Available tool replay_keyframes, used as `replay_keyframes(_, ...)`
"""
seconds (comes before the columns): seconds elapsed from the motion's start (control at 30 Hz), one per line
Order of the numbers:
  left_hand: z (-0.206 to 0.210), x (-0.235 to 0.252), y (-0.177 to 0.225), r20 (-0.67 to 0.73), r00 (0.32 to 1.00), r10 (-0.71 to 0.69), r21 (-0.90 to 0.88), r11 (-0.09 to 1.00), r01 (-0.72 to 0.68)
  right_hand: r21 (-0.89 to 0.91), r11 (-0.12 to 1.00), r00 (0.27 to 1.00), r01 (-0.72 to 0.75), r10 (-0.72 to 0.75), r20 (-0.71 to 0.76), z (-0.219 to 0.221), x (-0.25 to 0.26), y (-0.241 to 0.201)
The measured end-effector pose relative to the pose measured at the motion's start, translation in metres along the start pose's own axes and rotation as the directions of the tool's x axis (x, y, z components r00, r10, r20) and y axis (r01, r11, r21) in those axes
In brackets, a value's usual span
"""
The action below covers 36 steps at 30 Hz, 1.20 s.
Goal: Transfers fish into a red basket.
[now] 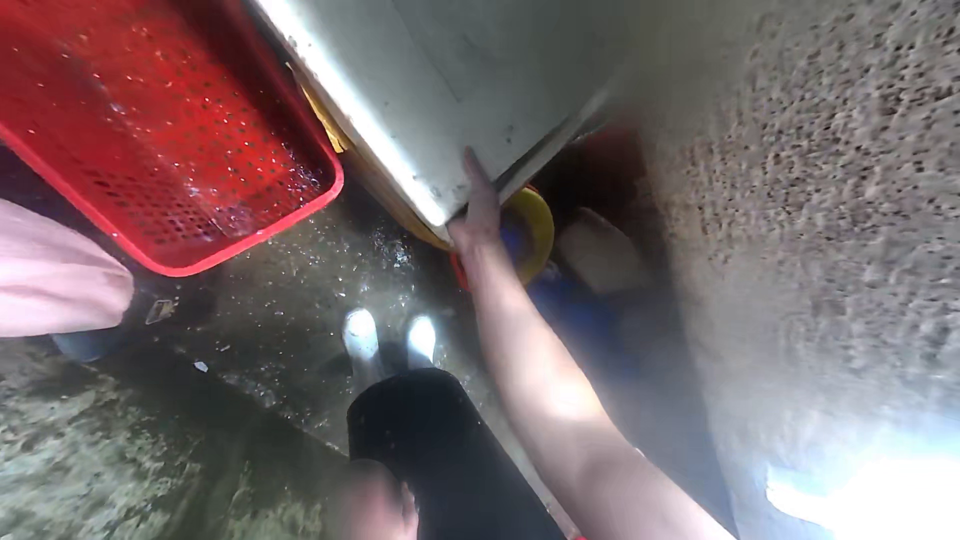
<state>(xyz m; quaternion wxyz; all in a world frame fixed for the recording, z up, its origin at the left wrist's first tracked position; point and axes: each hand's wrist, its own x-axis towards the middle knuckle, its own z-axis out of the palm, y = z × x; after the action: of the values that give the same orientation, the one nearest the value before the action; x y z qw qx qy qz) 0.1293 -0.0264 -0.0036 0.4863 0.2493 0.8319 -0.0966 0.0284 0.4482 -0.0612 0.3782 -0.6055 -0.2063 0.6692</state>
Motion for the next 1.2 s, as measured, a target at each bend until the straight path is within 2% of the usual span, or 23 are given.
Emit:
replay_keyframes(0.13, -0.001, -0.001, -0.001, 0.032, 0.999, 0.005, 0.007, 1.000, -0.005, -0.147, 0.978, 0.988, 0.150, -0.143, 0.058, -0.106, -0.059, -0.035)
replay_keyframes(0.2, -0.001, 0.000, -0.001, 0.027, 1.000, 0.003, 0.012, 1.000, -0.003, 0.017, 0.977, 0.977, 0.212, -0.212, -0.027, -0.190, -0.057, -0.044)
replay_keyframes(0.23, 0.000, -0.001, -0.001, 0.013, 1.000, 0.011, 0.020, 1.000, -0.011, 0.006, 0.965, 0.961, 0.262, -0.260, -0.098, -0.230, -0.060, -0.051)
replay_keyframes(0.3, -0.001, 0.000, -0.001, 0.017, 1.000, 0.019, 0.034, 0.999, -0.019, -0.215, 0.936, 0.907, 0.280, -0.332, -0.261, -0.274, -0.088, -0.066)
replay_keyframes(0.33, -0.001, 0.000, -0.002, 0.033, 0.999, 0.017, 0.042, 0.999, -0.019, -0.373, 0.909, 0.881, 0.187, -0.323, -0.345, -0.271, -0.119, -0.075)
replay_keyframes(0.37, -0.001, -0.001, -0.003, 0.044, 0.999, 0.015, 0.043, 0.999, -0.017, -0.553, 0.833, 0.866, -0.012, -0.267, -0.422, -0.251, -0.158, -0.086)
replay_keyframes(0.4, -0.001, -0.001, -0.004, 0.047, 0.999, 0.011, 0.032, 0.999, -0.012, -0.707, 0.643, 0.848, -0.294, -0.165, -0.503, -0.229, -0.194, -0.100)
replay_keyframes(0.43, -0.001, 0.001, -0.004, 0.046, 0.999, 0.005, 0.023, 1.000, -0.006, -0.809, 0.336, 0.851, -0.482, -0.041, -0.524, -0.226, -0.215, -0.111)
replay_keyframes(0.47, -0.001, 0.002, -0.003, 0.053, 0.999, 0.001, 0.010, 1.000, -0.002, -0.859, 0.076, 0.861, -0.506, -0.007, -0.508, -0.242, -0.216, -0.105)
replay_keyframes(0.5, -0.001, 0.002, -0.003, 0.065, 0.998, -0.002, -0.001, 1.000, 0.002, -0.889, -0.034, 0.883, -0.456, -0.139, -0.448, -0.273, -0.199, -0.077)
replay_keyframes(0.53, -0.001, 0.003, -0.003, 0.066, 0.998, 0.000, -0.008, 1.000, 0.001, -0.922, -0.008, 0.885, -0.388, -0.283, -0.370, -0.298, -0.175, -0.046)
replay_keyframes(0.57, 0.000, 0.003, -0.003, 0.060, 0.998, 0.001, -0.011, 1.000, -0.001, -0.947, 0.117, 0.869, -0.298, -0.378, -0.320, -0.307, -0.153, -0.019)
replay_keyframes(0.63, 0.000, 0.004, -0.004, 0.061, 0.998, 0.015, -0.005, 1.000, -0.014, -0.955, 0.290, 0.899, -0.065, -0.398, -0.182, -0.277, -0.123, 0.014)
replay_keyframes(0.67, -0.001, 0.007, -0.004, 0.063, 0.997, 0.035, -0.001, 0.999, -0.035, -0.958, 0.281, 0.926, 0.053, -0.374, -0.059, -0.250, -0.110, 0.022)
replay_keyframes(0.73, 0.000, 0.020, -0.004, 0.083, 0.993, 0.088, -0.010, 0.996, -0.087, -0.953, 0.140, 0.914, 0.269, -0.350, 0.206, -0.200, -0.077, 0.036)
replay_keyframes(0.8, 0.000, 0.035, -0.003, 0.058, 0.991, 0.121, -0.103, 0.988, -0.115, -0.908, -0.024, 0.852, 0.418, -0.335, 0.401, -0.169, -0.048, 0.045)
replay_keyframes(0.87, -0.014, 0.069, 0.013, -0.108, 0.983, 0.147, -0.263, 0.950, -0.171, -0.837, -0.168, 0.787, 0.521, -0.285, 0.547, -0.137, -0.022, 0.046)
replay_keyframes(0.93, -0.050, 0.103, 0.041, -0.304, 0.932, 0.197, -0.398, 0.862, -0.313, -0.787, -0.255, 0.777, 0.562, -0.162, 0.608, -0.107, -0.006, 0.045)
replay_keyframes(1.0, -0.111, 0.133, 0.091, -0.469, 0.831, 0.298, -0.422, 0.751, -0.507, -0.806, -0.317, 0.852, 0.500, 0.012, 0.524, -0.081, 0.002, 0.042)
replay_keyframes(1.07, -0.176, 0.163, 0.153, -0.541, 0.706, 0.457, -0.265, 0.704, -0.659, -0.808, -0.381, 0.891, 0.450, 0.124, 0.438, -0.063, 0.011, 0.039)
replay_keyframes(1.1, -0.205, 0.180, 0.185, -0.508, 0.660, 0.553, -0.130, 0.709, -0.694, -0.796, -0.419, 0.896, 0.437, 0.125, 0.427, -0.059, 0.019, 0.039)
replay_keyframes(1.17, -0.247, 0.227, 0.243, -0.419, 0.559, 0.716, 0.210, 0.675, -0.707, -0.802, -0.375, 0.876, 0.465, 0.064, 0.478, -0.055, 0.031, 0.038)
replay_keyframes(1.2, -0.258, 0.251, 0.265, -0.348, 0.561, 0.751, 0.342, 0.659, -0.670, -0.797, -0.376, 0.874, 0.473, 0.087, 0.478, -0.050, 0.031, 0.036)
